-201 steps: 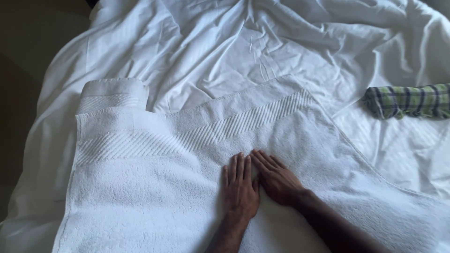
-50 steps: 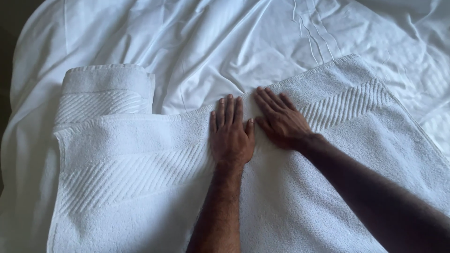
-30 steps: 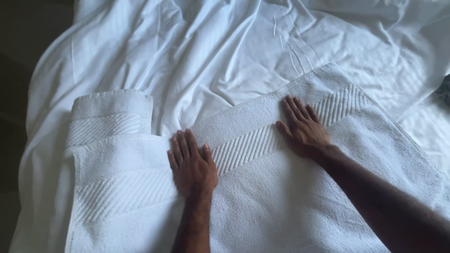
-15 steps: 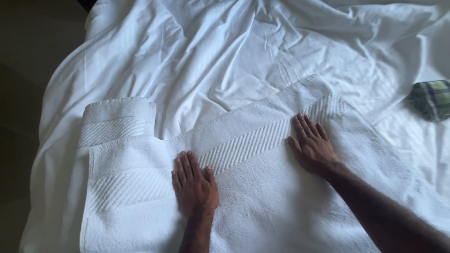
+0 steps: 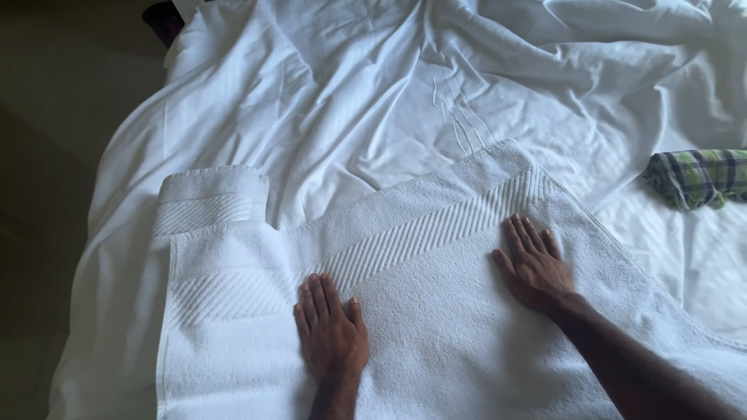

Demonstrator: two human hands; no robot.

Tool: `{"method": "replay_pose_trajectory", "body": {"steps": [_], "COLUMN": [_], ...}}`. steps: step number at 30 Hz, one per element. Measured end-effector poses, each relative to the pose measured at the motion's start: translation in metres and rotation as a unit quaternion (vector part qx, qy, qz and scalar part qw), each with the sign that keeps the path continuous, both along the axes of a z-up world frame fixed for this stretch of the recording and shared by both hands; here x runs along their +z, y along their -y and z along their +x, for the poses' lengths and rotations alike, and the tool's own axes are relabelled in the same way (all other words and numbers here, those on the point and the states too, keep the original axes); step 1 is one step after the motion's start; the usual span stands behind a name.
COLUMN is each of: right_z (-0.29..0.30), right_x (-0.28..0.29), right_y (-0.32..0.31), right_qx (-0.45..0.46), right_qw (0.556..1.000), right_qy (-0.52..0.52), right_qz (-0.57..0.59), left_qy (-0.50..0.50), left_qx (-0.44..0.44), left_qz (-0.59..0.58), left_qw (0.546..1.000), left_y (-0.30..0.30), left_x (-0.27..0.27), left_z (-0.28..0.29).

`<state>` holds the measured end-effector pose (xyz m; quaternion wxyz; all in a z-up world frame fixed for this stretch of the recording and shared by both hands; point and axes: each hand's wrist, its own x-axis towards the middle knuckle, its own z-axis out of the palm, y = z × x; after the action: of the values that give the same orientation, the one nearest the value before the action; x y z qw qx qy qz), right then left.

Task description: The person folds a white towel on a bed. They smooth the towel with their hands, fold one side over, and then fold the towel in half again.

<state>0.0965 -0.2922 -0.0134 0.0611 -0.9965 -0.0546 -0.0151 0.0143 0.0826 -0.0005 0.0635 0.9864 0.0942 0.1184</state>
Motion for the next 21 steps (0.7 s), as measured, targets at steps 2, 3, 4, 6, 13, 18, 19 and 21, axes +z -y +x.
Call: {"method": "replay_pose_trajectory", "body": {"steps": [2,3,4,6,13,18,19,21], "right_z": [-0.006,-0.007,-0.009,-0.014,-0.037,-0.046,-0.046,-0.046], "right_x": [0.001,0.003,0.003,0.002,0.005,0.005,0.005,0.005], "right_y": [0.003,0.005,0.008,0.014,0.032,0.039,0.041,0.046], "right_qx": [-0.005,-0.009,-0.009,-0.015,-0.030,-0.055,-0.055,-0.055], "right_qw": [1.000,1.000,1.000,0.999,0.999,0.997,0.997,0.997], "right_qy": [0.001,0.002,0.004,-0.023,-0.021,-0.031,-0.031,-0.044], "right_qz": [-0.005,-0.009,-0.010,-0.018,0.007,0.037,0.038,0.026], "left_qy": [-0.007,-0.014,-0.012,-0.017,-0.027,-0.045,-0.045,-0.047], "left_qx": [0.002,0.004,0.003,0.006,0.014,0.019,0.019,0.019], "left_qz": [0.001,0.001,0.000,0.001,0.011,0.033,0.034,0.033], "left_qw": [1.000,1.000,1.000,1.000,0.999,0.998,0.998,0.998], "left_y": [0.001,0.002,0.002,0.004,0.007,0.009,0.009,0.010], "left_x": [0.001,0.002,0.002,-0.001,-0.002,-0.002,-0.003,-0.005], "left_z": [-0.005,-0.007,-0.008,-0.012,-0.021,-0.030,-0.031,-0.034]}}
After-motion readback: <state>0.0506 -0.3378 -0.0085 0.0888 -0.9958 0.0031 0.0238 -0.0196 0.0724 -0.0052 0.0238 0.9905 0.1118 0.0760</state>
